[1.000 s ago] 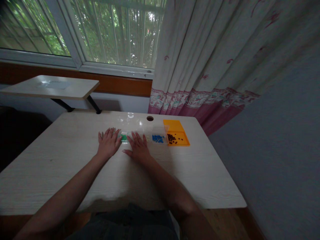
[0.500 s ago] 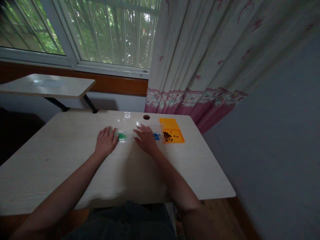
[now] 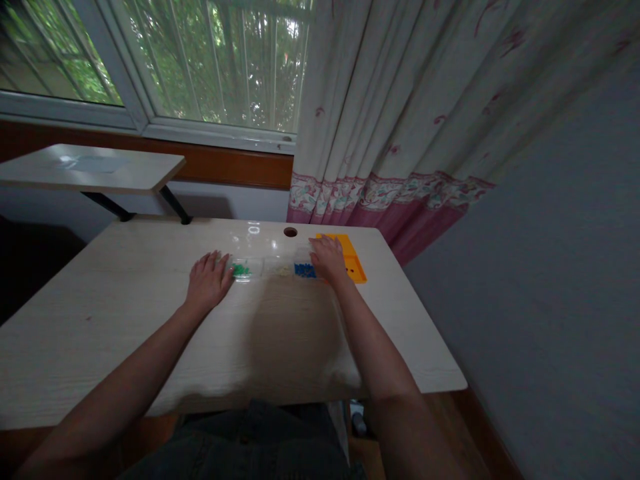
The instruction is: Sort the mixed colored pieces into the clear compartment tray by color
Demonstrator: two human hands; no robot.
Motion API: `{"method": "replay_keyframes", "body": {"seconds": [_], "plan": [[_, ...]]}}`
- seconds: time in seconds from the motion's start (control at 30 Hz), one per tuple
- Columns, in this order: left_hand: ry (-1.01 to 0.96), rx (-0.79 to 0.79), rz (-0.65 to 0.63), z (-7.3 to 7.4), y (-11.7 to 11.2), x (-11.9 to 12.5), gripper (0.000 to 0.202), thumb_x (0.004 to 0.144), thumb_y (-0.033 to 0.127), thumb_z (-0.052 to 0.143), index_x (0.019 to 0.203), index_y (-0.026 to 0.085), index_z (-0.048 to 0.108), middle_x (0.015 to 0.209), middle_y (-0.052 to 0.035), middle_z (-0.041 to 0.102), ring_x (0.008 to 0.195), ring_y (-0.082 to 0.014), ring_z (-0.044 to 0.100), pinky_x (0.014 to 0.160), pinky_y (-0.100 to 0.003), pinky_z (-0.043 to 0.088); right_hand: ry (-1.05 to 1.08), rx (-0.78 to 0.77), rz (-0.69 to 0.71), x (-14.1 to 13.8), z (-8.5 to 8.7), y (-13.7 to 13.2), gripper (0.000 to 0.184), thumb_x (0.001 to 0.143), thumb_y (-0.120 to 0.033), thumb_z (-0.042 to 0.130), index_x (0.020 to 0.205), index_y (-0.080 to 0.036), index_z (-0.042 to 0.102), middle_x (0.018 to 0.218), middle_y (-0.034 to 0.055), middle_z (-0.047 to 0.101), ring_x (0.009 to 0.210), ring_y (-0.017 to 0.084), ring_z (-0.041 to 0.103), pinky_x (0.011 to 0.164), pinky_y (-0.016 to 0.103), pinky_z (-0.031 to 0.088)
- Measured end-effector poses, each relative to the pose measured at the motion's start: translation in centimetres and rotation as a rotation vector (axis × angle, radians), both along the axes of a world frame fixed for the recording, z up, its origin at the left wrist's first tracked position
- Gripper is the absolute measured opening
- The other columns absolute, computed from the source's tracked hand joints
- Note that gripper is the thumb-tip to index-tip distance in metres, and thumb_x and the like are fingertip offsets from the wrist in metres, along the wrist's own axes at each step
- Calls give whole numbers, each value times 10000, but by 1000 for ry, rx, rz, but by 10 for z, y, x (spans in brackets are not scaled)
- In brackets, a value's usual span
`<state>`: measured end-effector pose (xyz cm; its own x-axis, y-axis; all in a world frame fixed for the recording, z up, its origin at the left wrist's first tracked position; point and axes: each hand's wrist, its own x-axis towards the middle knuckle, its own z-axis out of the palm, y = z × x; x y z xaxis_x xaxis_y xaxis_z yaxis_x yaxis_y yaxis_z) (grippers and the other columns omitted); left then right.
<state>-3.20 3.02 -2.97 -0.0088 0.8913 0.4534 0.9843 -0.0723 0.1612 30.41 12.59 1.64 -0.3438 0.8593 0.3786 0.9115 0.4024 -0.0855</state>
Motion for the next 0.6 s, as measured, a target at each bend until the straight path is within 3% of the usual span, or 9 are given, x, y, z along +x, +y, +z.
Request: {"method": "replay_keyframes", "body": {"seconds": [0.17, 0.37, 0.6], "plan": [[-5, -1, 0, 0, 0, 0, 533, 973, 468, 343, 1384, 173, 510, 1465, -171, 454, 1366, -363, 383, 1105, -563, 296, 3, 11, 18, 3, 0, -13, 473, 970, -277, 369, 1430, -206, 455, 1393, 117, 562, 1359, 272, 433, 1179, 584, 138], [18, 4, 1, -1, 1, -1, 538, 978, 472, 335, 1382, 163, 509, 1453, -179, 463, 1351, -360, 397, 1098, -556, 308, -13, -60, 69, 11, -3, -43, 429, 971, -291, 374, 1367, -221, 520, 1386, 98, 575, 1359, 262, 443, 1165, 586, 178], [11, 13, -3, -3, 1, -2, 537, 978, 477, 332, 1387, 171, 499, 1453, -168, 466, 1354, -353, 392, 1101, -550, 305, -138, -94, 96, 15, -28, -79, 552, 987, -425, 343, 1483, -181, 361, 1547, 125, 362, 1441, 253, 325, 1195, 552, 122]]}}
